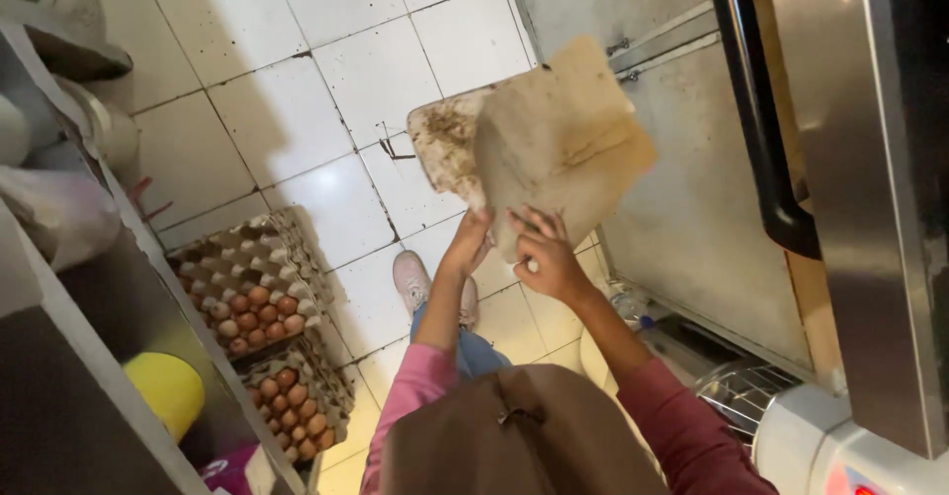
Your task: Dip freshly baked donuts into chocolate and white glaze and arrange them on a tray.
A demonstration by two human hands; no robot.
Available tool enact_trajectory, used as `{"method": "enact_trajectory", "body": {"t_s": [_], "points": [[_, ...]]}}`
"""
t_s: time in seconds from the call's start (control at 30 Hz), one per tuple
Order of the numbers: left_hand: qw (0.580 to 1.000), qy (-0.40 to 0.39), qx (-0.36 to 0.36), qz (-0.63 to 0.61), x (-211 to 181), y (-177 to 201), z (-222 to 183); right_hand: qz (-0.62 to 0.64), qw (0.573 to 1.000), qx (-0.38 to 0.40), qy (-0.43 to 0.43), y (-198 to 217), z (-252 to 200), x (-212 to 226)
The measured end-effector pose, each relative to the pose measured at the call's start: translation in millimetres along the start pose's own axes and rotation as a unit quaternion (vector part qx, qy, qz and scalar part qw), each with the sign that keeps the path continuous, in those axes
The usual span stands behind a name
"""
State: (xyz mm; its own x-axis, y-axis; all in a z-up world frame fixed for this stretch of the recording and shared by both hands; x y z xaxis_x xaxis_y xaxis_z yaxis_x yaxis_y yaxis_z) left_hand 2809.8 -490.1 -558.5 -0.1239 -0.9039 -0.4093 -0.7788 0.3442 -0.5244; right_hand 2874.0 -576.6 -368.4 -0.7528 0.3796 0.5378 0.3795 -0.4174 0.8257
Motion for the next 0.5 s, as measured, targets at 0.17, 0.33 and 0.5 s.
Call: {"method": "enact_trajectory", "body": {"t_s": [0.17, 0.33, 0.5], "points": [[0.978, -0.051, -0.112, 0.166, 13, 79, 2, 0.134, 0.99, 0.033, 0.01, 29, 41, 45], [0.982, 0.049, -0.157, 0.092, -4, 93, -42, -0.072, 0.996, 0.014, -0.041, -15, 98, -21], [0.977, 0.059, -0.183, 0.092, -32, 107, -81, -0.063, 0.977, 0.185, -0.09, -60, 97, -6]]}}
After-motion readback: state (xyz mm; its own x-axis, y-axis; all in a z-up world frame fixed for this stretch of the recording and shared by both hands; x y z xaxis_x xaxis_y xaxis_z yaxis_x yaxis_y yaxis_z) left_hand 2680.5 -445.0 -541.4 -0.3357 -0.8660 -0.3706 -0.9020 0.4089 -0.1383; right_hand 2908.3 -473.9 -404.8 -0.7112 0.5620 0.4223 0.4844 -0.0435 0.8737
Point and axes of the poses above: each hand's wrist, its own z-axis towards the middle knuckle, its own y-axis out of the back of the hand, x = y × z, the point moved 6 cm from there along z, towards the middle knuckle, and after that the axes turned 12 degrees about -x, right-handed, at the moved point
